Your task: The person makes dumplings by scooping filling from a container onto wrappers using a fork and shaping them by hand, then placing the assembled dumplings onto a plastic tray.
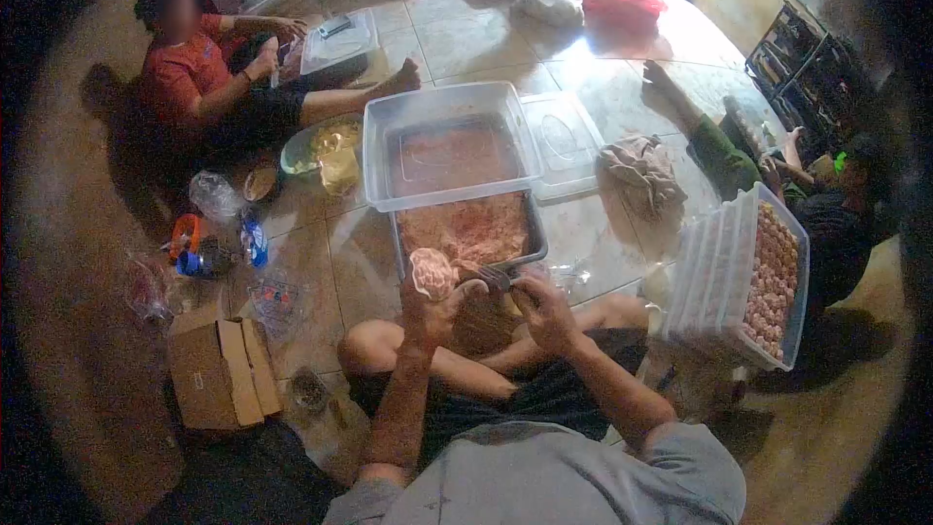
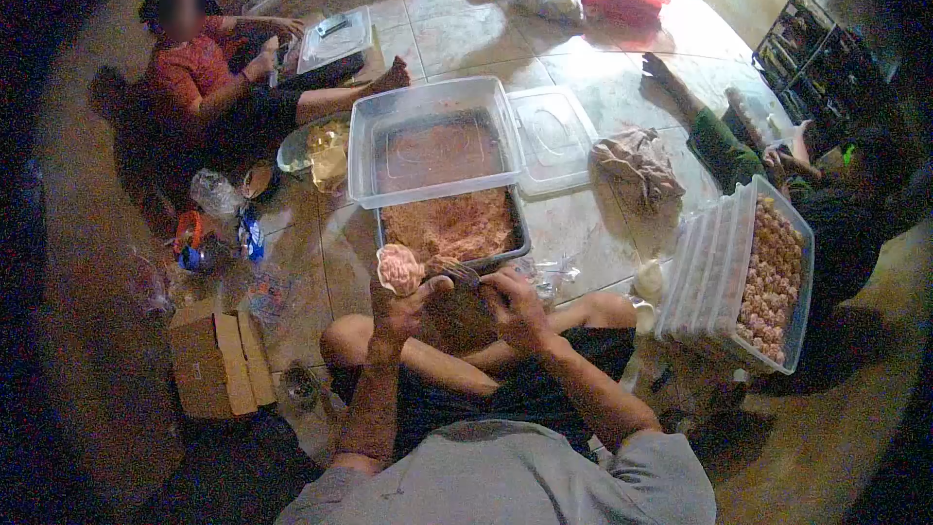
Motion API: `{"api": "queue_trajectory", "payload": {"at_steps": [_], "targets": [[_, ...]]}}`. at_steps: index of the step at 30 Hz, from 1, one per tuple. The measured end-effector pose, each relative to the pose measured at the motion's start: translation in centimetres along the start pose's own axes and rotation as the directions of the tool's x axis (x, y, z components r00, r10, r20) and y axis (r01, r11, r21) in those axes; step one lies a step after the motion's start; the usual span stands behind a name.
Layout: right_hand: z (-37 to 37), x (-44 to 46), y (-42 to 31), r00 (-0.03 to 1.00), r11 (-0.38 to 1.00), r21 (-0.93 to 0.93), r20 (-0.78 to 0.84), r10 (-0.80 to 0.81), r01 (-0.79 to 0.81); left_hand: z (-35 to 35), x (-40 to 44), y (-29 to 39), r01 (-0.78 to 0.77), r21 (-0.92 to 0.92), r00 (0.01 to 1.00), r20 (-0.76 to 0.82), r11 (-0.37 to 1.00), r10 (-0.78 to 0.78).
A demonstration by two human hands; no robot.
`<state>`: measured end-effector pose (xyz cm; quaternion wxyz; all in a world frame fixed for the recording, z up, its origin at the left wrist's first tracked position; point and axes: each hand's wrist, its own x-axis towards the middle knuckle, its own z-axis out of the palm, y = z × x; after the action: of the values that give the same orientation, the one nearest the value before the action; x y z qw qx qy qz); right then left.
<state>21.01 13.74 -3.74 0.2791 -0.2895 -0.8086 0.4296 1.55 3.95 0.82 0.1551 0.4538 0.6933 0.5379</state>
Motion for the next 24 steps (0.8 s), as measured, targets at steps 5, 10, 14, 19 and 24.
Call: {"api": "queue_trajectory", "payload": {"at_steps": [5,10,14,19,24], "targets": [[1.6,-2.3,-0.1,0.927,0.791,0.495,0.285,0.243,-0.359,-0.6,0.2,-2.1,-0.200,0.019,0.968,0.156,0.980,0.195],[0.6,-1.0,-3.5,0.975,0.985,0.169,0.212,-0.068,0.032,0.4,-0.4,-3.5,-0.270,0.149,0.945,0.232,0.951,0.231],[-0.4,-0.4,-0.8,0.998,0.999,-0.011,0.059,-0.030,0.030,-0.2,-0.4,-3.7,-0.344,0.111,0.935,0.132,0.933,0.329],[1.0,-3.1,1.5,0.972,0.879,0.434,0.206,0.116,-0.197,-0.7,-0.3,-3.4,-0.002,-0.091,0.990,0.143,0.996,0.015],[3.0,-3.2,1.0,0.960,0.876,0.471,0.278,-0.042,-0.098,2.0,-1.1,-4.9,-0.252,-0.223,0.932,0.204,0.942,0.298]]}}
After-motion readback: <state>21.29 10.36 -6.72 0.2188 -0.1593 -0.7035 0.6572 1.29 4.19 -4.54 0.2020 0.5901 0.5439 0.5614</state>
